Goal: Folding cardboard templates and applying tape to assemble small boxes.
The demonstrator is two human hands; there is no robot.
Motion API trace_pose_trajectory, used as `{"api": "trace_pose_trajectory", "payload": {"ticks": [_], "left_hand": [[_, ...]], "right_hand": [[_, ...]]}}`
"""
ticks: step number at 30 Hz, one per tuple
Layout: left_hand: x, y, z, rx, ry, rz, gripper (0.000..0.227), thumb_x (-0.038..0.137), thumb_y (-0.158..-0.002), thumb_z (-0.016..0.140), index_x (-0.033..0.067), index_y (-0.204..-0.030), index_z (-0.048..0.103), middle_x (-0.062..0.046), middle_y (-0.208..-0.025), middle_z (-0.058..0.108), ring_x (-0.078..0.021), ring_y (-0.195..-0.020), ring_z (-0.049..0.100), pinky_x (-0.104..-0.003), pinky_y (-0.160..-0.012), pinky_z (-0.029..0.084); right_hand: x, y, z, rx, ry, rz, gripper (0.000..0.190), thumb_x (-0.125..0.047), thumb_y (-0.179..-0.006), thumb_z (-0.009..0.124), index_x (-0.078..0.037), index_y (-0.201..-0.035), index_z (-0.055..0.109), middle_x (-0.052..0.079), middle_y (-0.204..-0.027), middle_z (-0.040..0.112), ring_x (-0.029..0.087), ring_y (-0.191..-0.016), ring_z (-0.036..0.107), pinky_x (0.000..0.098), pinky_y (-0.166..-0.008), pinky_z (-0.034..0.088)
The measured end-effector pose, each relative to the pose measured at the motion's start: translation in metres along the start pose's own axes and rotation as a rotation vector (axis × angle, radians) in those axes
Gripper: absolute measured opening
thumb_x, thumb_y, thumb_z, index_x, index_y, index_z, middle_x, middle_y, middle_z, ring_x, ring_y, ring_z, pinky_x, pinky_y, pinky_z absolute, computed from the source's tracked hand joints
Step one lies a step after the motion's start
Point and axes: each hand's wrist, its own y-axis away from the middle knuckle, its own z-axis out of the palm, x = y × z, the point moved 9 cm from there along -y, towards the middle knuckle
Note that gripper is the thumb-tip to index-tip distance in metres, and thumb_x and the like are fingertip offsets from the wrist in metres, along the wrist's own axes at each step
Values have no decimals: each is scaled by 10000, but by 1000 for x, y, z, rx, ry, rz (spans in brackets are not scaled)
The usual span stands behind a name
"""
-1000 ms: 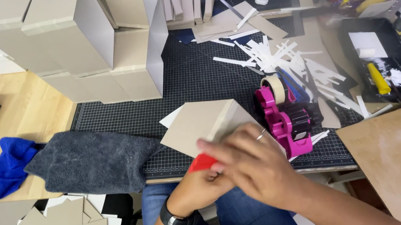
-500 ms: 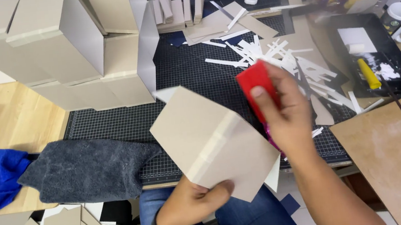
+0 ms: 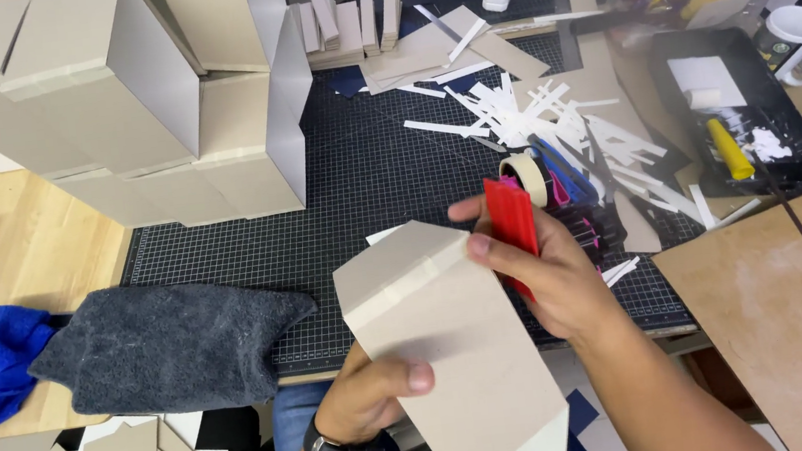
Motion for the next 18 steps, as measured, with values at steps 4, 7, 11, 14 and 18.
{"api": "trace_pose_trajectory", "payload": {"ticks": [4, 7, 11, 14, 18], "left_hand": [[14, 7, 12, 48, -460, -92, 535, 123, -793, 810, 24, -1279, 611, -61, -1183, 697, -213, -1082, 664, -395, -967, 561], [26, 6, 26, -7, -826, -59, 372, 190, -927, 698, 79, -1270, 608, -30, -1152, 709, -164, -1047, 682, -351, -915, 582], [31, 6, 44, -116, -956, -58, 192, 158, -969, 580, 70, -1138, 606, -40, -993, 666, -179, -891, 638, -347, -810, 549], [33, 7, 52, -147, -1105, -6, 148, 163, -980, 541, 63, -1080, 585, -89, -956, 645, -229, -826, 624, -372, -761, 532], [30, 3, 54, -108, -1417, 94, 90, 49, -908, 552, 40, -988, 513, -150, -863, 559, -324, -723, 546, -451, -665, 459]], "right_hand": [[11, 5, -12, 63, -32, 87, 280, -139, -883, 717, -25, -1137, 748, 63, -878, 716, 173, -771, 640, 272, -719, 481], [-5, 7, -12, 61, 57, -47, 287, -157, -877, 728, -4, -1119, 745, 72, -1015, 745, 166, -878, 677, 265, -795, 515], [-13, 12, -11, 97, 143, -116, 312, -183, -883, 704, 2, -1130, 753, 84, -1087, 766, 164, -941, 681, 278, -833, 526], [-13, 17, -13, 102, 157, -168, 312, -211, -907, 690, -1, -1128, 753, 81, -1093, 758, 140, -884, 654, 247, -743, 509], [-21, 22, -7, 83, 185, -292, 285, -211, -967, 651, 12, -1128, 729, 68, -972, 709, 117, -726, 543, 249, -651, 450]]}}
